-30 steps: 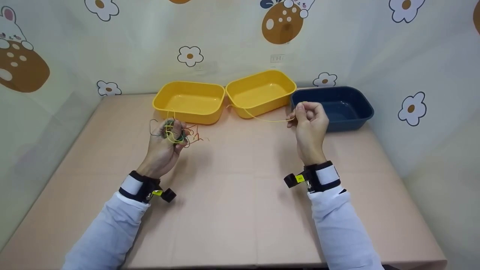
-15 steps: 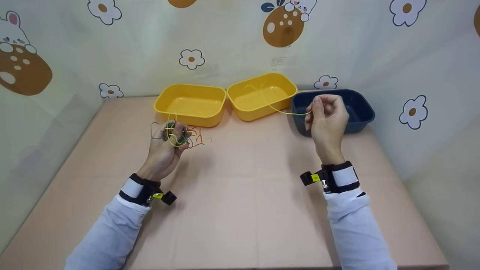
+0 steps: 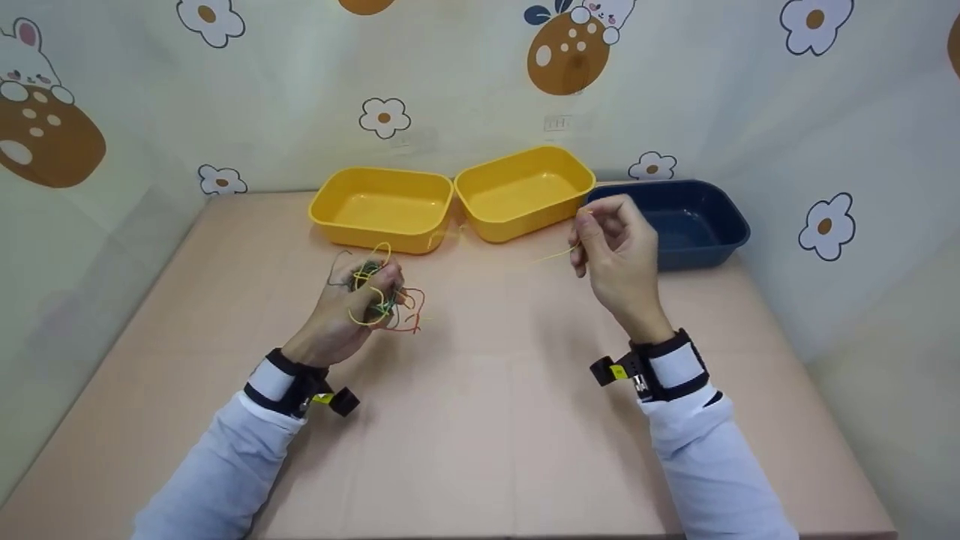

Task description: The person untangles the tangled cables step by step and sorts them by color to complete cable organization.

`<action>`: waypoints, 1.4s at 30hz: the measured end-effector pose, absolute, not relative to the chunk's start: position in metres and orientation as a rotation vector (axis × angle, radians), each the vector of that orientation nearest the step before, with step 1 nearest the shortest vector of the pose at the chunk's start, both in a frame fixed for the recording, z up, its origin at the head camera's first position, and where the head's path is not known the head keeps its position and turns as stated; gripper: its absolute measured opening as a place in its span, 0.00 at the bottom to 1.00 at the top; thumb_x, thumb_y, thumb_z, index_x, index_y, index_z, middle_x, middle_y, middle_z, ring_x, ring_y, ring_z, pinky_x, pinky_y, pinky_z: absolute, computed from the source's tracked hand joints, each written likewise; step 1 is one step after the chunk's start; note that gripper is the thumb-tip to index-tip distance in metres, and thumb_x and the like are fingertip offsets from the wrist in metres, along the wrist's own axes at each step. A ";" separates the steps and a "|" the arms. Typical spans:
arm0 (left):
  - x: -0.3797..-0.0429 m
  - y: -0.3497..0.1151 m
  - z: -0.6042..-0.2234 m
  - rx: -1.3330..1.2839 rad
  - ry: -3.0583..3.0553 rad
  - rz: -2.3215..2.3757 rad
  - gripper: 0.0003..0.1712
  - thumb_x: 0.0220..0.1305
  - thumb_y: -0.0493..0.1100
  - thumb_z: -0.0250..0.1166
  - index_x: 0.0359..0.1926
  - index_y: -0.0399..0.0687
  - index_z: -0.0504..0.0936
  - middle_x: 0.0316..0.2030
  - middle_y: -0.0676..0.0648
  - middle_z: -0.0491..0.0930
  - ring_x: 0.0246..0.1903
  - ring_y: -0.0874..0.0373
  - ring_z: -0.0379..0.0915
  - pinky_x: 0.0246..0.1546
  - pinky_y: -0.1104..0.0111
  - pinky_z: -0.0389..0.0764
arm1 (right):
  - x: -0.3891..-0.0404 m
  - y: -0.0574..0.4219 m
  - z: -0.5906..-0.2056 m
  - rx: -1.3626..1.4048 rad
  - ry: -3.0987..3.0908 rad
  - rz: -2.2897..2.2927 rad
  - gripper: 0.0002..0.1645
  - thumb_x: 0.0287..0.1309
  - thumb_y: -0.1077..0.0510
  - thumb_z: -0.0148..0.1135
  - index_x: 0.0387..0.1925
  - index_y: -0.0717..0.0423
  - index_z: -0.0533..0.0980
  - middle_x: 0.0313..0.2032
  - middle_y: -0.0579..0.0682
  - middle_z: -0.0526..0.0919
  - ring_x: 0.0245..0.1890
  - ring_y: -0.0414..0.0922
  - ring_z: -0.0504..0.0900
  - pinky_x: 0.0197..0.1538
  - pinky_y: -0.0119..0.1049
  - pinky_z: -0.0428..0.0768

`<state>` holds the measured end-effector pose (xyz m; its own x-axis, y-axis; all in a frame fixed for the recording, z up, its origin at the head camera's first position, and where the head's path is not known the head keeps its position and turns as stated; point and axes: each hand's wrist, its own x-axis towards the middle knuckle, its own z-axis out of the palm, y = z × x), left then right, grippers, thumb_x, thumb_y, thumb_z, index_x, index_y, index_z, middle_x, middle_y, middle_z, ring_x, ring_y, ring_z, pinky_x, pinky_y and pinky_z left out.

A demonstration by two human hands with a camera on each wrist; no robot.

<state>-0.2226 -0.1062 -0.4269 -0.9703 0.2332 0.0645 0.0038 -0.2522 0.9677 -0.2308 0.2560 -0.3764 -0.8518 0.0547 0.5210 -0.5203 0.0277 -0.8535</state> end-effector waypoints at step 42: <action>-0.224 -0.110 -0.429 0.248 1.580 2.612 0.39 0.56 0.55 0.84 0.62 0.36 0.84 0.45 0.47 0.89 0.39 0.61 0.79 0.25 0.78 0.73 | -0.230 0.194 -0.407 1.142 -2.478 1.199 0.16 0.63 0.64 0.84 0.51 0.59 0.90 0.38 0.47 0.94 0.34 0.36 0.88 0.44 0.23 0.88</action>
<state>-0.2237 -0.1095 -0.4292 -0.9837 0.1511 0.0971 0.0159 -0.4655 0.8849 -0.2300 0.1939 -0.4071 -0.6953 -0.5681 0.4401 -0.6977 0.3868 -0.6030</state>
